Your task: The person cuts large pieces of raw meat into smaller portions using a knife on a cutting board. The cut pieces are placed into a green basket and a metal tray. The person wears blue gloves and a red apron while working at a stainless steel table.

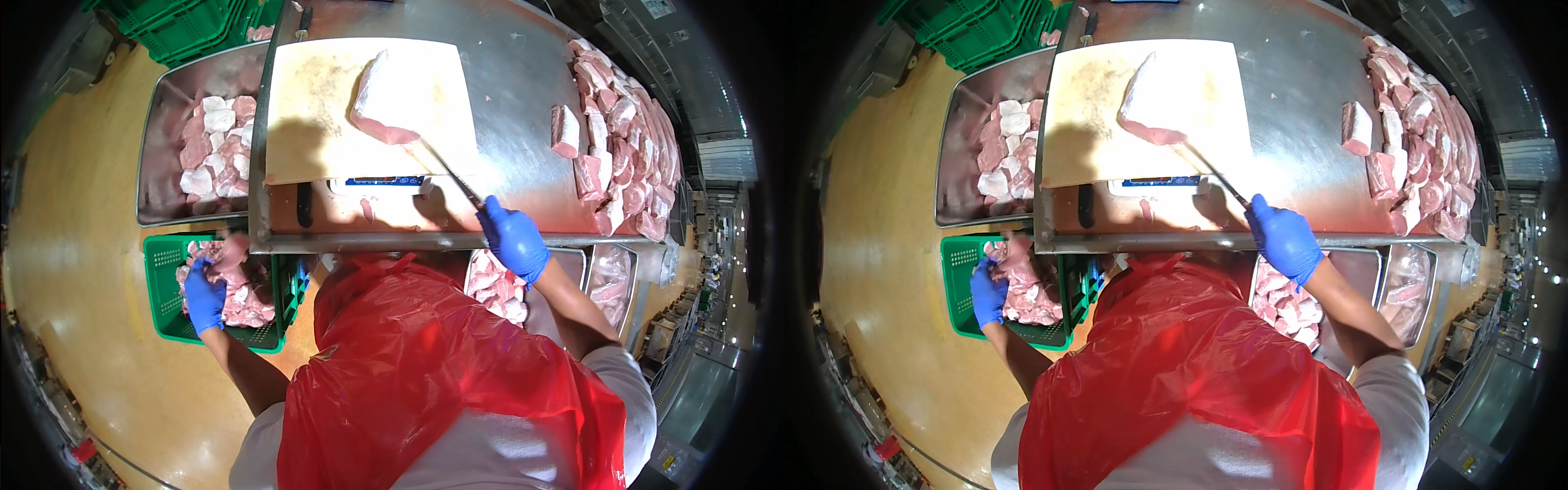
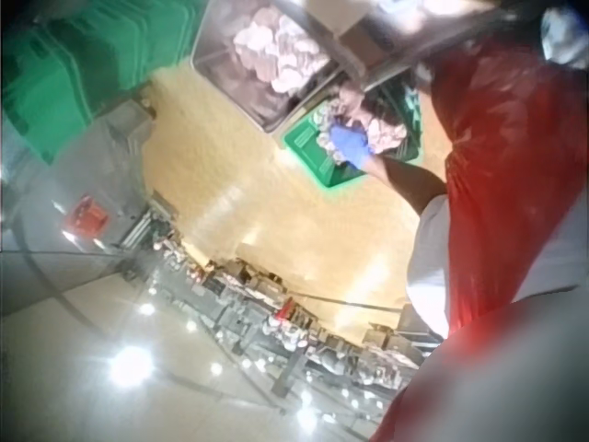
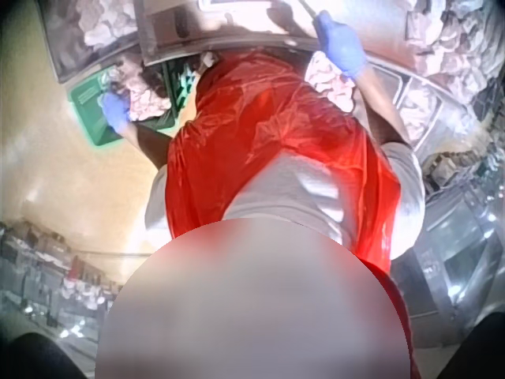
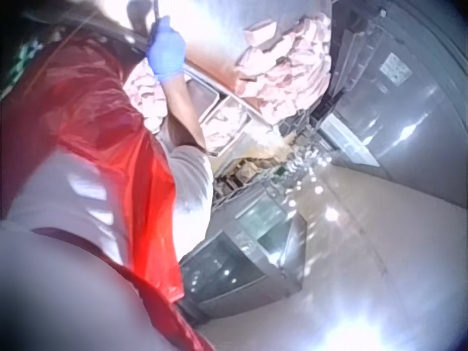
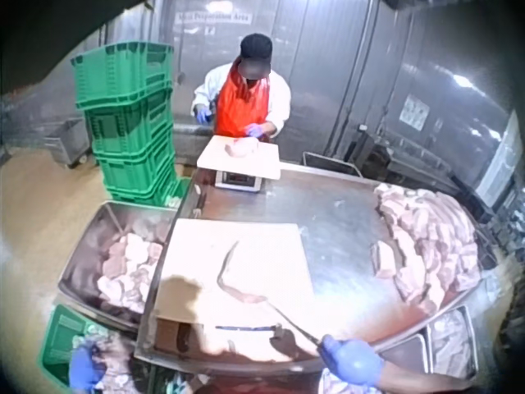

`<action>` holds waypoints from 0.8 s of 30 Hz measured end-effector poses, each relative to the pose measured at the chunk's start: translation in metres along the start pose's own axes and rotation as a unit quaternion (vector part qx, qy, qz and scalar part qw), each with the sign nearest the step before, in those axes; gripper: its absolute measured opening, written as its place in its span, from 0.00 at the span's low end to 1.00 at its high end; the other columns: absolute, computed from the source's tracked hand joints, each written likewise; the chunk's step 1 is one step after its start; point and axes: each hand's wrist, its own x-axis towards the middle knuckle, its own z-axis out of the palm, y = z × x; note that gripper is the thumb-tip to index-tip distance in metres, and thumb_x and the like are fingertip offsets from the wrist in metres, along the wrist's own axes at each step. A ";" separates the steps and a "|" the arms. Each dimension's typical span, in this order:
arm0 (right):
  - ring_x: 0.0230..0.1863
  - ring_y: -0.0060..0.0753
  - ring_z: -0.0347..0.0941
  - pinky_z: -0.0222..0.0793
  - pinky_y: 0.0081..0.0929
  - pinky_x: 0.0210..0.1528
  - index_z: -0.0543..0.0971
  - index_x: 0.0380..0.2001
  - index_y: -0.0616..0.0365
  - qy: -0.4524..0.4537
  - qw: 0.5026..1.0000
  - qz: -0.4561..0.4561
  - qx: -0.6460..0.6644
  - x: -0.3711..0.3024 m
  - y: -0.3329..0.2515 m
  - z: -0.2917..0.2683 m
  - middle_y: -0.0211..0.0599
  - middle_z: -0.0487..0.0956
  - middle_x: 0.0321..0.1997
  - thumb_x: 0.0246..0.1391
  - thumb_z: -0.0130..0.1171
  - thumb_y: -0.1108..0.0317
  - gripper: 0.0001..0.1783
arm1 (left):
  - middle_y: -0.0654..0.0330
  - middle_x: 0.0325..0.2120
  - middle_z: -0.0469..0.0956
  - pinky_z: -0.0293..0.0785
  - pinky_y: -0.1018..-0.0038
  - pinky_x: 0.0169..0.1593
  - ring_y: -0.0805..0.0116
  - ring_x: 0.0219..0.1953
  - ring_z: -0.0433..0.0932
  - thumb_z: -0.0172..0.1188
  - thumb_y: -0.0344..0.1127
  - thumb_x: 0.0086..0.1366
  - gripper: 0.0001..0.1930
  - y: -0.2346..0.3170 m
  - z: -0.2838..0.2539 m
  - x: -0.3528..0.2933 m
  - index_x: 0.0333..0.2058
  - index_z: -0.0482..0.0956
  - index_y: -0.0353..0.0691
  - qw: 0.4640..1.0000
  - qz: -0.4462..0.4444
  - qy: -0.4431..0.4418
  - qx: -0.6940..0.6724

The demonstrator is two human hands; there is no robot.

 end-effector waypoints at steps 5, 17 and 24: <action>0.22 0.53 0.78 0.69 0.44 0.24 0.69 0.42 0.63 0.161 0.940 0.072 0.293 0.040 -0.006 0.025 0.50 0.79 0.24 0.68 0.53 0.68 0.09 | 0.47 0.55 0.77 0.69 0.66 0.63 0.55 0.57 0.76 0.57 0.19 0.63 0.25 0.132 0.028 0.080 0.61 0.71 0.33 0.931 0.104 0.079 -0.339; 0.43 0.32 0.78 0.79 0.32 0.47 0.71 0.45 0.58 0.138 0.579 0.008 0.804 0.148 -0.091 0.079 0.38 0.78 0.44 0.73 0.47 0.63 0.10 | 0.48 0.47 0.82 0.72 0.62 0.57 0.48 0.50 0.78 0.58 0.51 0.68 0.21 0.414 0.154 0.288 0.47 0.83 0.40 0.878 0.424 -0.223 -0.017; 0.41 0.34 0.79 0.77 0.33 0.49 0.69 0.43 0.59 0.172 0.602 0.005 0.780 0.137 -0.044 0.067 0.43 0.79 0.40 0.73 0.46 0.64 0.09 | 0.52 0.41 0.83 0.74 0.69 0.53 0.64 0.45 0.80 0.60 0.51 0.69 0.23 0.337 0.123 0.241 0.47 0.80 0.33 0.957 0.285 -0.041 -0.042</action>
